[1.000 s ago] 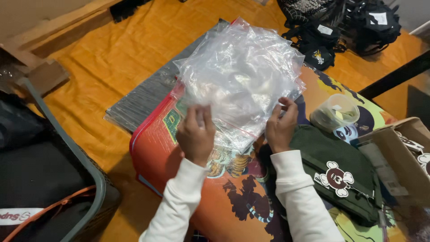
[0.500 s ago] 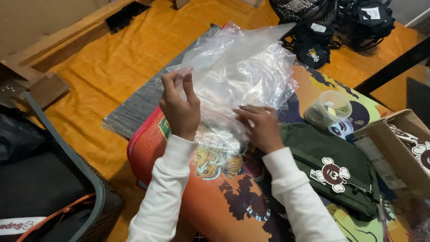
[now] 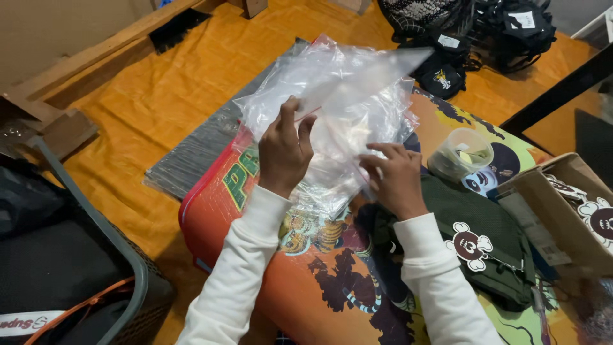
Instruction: The person attaches a cartoon bear keychain to a green bag, then uses a purple tool to smooth the bag's surface. They place the bag into a clear plastic bag, use a teal squeegee to remove air, and seal the bag.
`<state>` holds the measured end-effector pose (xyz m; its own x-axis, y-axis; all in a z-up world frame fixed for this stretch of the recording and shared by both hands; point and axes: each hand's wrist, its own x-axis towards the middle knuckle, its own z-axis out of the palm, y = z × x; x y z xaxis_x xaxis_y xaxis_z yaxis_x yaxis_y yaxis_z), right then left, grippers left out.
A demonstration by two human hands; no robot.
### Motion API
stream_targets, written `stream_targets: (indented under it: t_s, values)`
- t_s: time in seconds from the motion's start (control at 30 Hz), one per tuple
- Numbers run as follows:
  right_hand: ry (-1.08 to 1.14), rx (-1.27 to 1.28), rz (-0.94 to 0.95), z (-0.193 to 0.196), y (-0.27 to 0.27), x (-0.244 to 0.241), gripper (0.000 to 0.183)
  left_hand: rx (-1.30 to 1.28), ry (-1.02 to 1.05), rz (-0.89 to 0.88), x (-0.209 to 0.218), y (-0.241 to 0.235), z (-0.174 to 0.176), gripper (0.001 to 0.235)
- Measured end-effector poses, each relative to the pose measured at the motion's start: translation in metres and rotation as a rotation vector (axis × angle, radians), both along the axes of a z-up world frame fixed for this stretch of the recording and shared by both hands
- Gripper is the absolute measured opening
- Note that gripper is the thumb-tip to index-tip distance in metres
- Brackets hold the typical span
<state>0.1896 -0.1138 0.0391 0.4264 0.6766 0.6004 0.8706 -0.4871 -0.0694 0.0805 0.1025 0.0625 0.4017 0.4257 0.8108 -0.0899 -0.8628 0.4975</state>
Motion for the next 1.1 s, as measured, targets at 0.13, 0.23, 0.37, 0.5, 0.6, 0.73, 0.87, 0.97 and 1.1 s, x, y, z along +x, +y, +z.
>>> stream_targets:
  t_s: [0.13, 0.23, 0.37, 0.5, 0.6, 0.73, 0.87, 0.97, 1.1]
  values:
    - [-0.033, -0.070, 0.044, -0.022, 0.005, 0.003, 0.013, 0.036, -0.066, 0.012, 0.008, -0.002, -0.010, 0.028]
    - [-0.097, -0.017, 0.057, -0.023, 0.011, -0.009, 0.010, 0.313, 0.026, 0.074, 0.010, -0.017, -0.020, 0.036]
    - [-0.241, 0.172, -0.082, -0.029, 0.011, -0.019, 0.064, 0.375, 0.357, -0.027, 0.011, -0.027, -0.071, 0.032]
    - [0.054, -0.062, 0.057, -0.018, 0.018, -0.026, 0.125, 0.318, 0.454, -0.148, 0.017, -0.028, -0.107, 0.039]
    - [0.351, -0.198, -0.027, -0.015, 0.020, -0.020, 0.107, 0.217, 0.302, -0.215, -0.005, -0.030, -0.079, 0.049]
    - [0.206, -0.387, -0.070, -0.068, 0.012, 0.035, 0.067, 0.126, 0.094, -0.126, -0.015, -0.003, -0.063, 0.045]
    - [0.277, -0.040, -0.195, -0.062, 0.016, 0.071, 0.051, -0.007, 0.099, 0.077, -0.025, 0.008, -0.066, 0.042]
    - [0.292, 0.286, -0.143, -0.009, 0.024, 0.067, 0.034, 0.155, 0.552, -0.024, -0.045, 0.003, -0.047, 0.069]
    - [0.422, 0.639, -0.186, 0.057, 0.024, 0.042, 0.019, 0.248, 0.834, -0.169, -0.035, 0.007, -0.076, 0.088]
